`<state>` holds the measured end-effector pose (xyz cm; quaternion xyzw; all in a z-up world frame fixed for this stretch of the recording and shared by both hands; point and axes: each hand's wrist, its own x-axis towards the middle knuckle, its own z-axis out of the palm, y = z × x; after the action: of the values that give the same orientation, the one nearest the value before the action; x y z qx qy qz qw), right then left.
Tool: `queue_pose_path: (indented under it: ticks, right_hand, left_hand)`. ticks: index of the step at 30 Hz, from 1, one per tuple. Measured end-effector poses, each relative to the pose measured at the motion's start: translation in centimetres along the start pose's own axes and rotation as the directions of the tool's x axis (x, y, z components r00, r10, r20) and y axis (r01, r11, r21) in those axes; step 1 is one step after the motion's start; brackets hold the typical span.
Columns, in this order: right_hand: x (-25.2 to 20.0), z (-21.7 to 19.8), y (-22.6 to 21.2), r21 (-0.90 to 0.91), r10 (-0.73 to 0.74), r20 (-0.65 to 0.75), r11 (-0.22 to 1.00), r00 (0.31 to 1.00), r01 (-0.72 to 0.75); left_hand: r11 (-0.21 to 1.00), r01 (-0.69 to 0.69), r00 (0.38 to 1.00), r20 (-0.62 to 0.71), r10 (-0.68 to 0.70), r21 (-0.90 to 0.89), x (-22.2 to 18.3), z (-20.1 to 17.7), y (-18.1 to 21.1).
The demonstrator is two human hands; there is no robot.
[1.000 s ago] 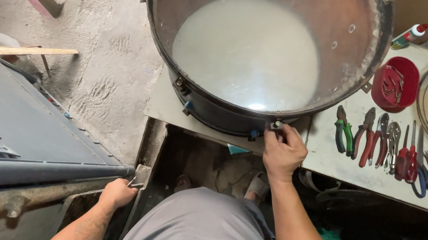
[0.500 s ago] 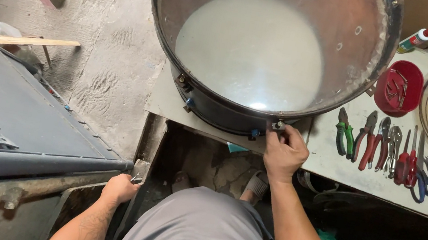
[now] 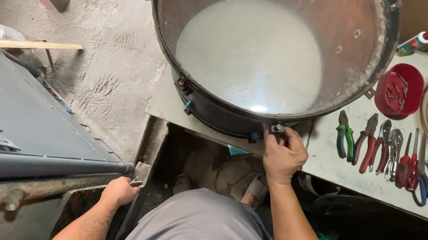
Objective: Adjusting the tension rods on a drum using a small wrench and fingers
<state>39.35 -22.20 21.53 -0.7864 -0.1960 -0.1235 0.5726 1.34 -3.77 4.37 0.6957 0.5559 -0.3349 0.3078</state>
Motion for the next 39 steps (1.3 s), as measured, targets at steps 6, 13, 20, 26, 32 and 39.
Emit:
queue_pose_path:
  ticks: [6,13,20,26,32,39]
  right_hand:
    - [-0.1,0.1,-0.8,-0.013,0.141,-0.018,0.990,0.990,-0.141]
    - [-0.3,0.2,-0.8,-0.014,-0.005,-0.013,1.000,1.000,0.005]
    - [-0.5,0.2,-0.3,-0.026,0.045,-0.012,0.999,0.999,-0.046]
    - [-0.2,-0.2,-2.2,-0.020,0.004,0.000,1.000,1.000,-0.004]
    - [-0.4,0.0,-1.0,0.019,0.057,-0.022,0.998,0.998,-0.057]
    - [-0.5,0.1,-0.1,-0.085,0.136,-0.040,0.987,0.990,-0.139]
  left_hand:
    - [1.000,0.004,1.000,0.000,-0.004,-0.017,-0.2,-0.2,-0.1]
    - [1.000,0.007,1.000,-0.002,-0.007,-0.030,0.0,-0.3,-0.4]
    - [1.000,-0.010,1.000,-0.010,0.010,-0.005,1.1,-0.2,-0.8]
    - [1.000,-0.021,1.000,-0.017,0.021,-0.013,1.6,-0.3,-0.9]
    - [1.000,-0.005,1.000,0.003,0.005,-0.030,1.4,-0.7,-0.8]
    - [0.999,-0.039,0.999,-0.013,0.038,-0.020,2.4,-0.3,-0.7]
